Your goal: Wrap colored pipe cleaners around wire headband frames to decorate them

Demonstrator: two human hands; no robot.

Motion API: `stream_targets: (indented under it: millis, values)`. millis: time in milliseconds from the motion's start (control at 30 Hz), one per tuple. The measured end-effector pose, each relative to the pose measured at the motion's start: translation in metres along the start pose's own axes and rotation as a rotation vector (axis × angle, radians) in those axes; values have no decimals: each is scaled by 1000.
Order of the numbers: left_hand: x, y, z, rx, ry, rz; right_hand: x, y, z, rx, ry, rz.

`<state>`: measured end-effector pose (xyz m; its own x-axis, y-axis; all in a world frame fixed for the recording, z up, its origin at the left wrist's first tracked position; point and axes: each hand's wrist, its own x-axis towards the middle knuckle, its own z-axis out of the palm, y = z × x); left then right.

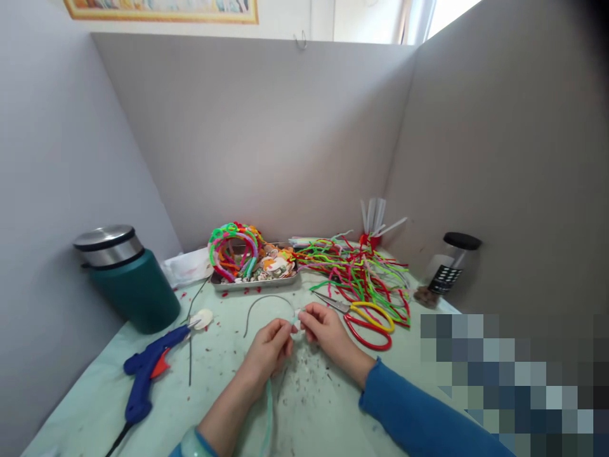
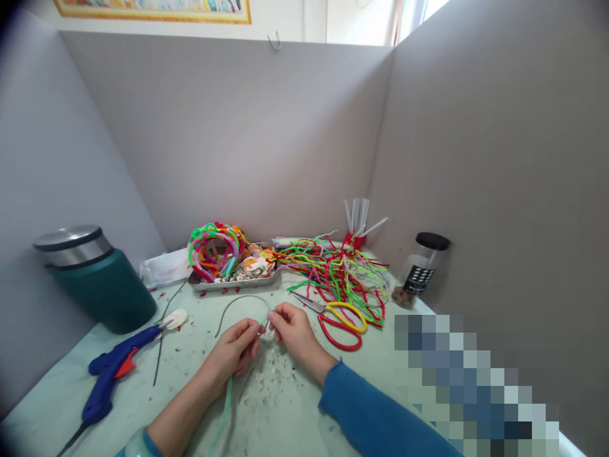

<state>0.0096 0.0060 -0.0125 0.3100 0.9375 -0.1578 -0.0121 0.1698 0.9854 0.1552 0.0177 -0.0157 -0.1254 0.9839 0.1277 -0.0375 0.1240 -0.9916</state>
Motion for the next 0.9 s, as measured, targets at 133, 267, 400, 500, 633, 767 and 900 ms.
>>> stream_targets:
  millis: [133, 267, 400, 500, 633, 767, 900]
  values:
    - [3, -2, -2, 28, 5, -7, -2, 4, 5, 29, -81, -12]
    - [0, -2, -1, 95, -53, 1, 2, 5, 3, 25, 27, 10]
    - [-5, 0, 0, 112, -148, -31, 13, 4, -14, 92, 233, -48]
    - [-6, 2, -1, 109, -164, -58, 22, 1, -34, 142, 388, -75]
    - [-6, 4, -2, 153, -152, -66, 31, -3, -61, 232, 551, -88]
    - [-6, 6, -2, 201, -176, -51, 35, -4, -80, 268, 656, -118]
    - [-7, 7, 1, 281, -255, 25, 39, 0, -90, 309, 646, -94]
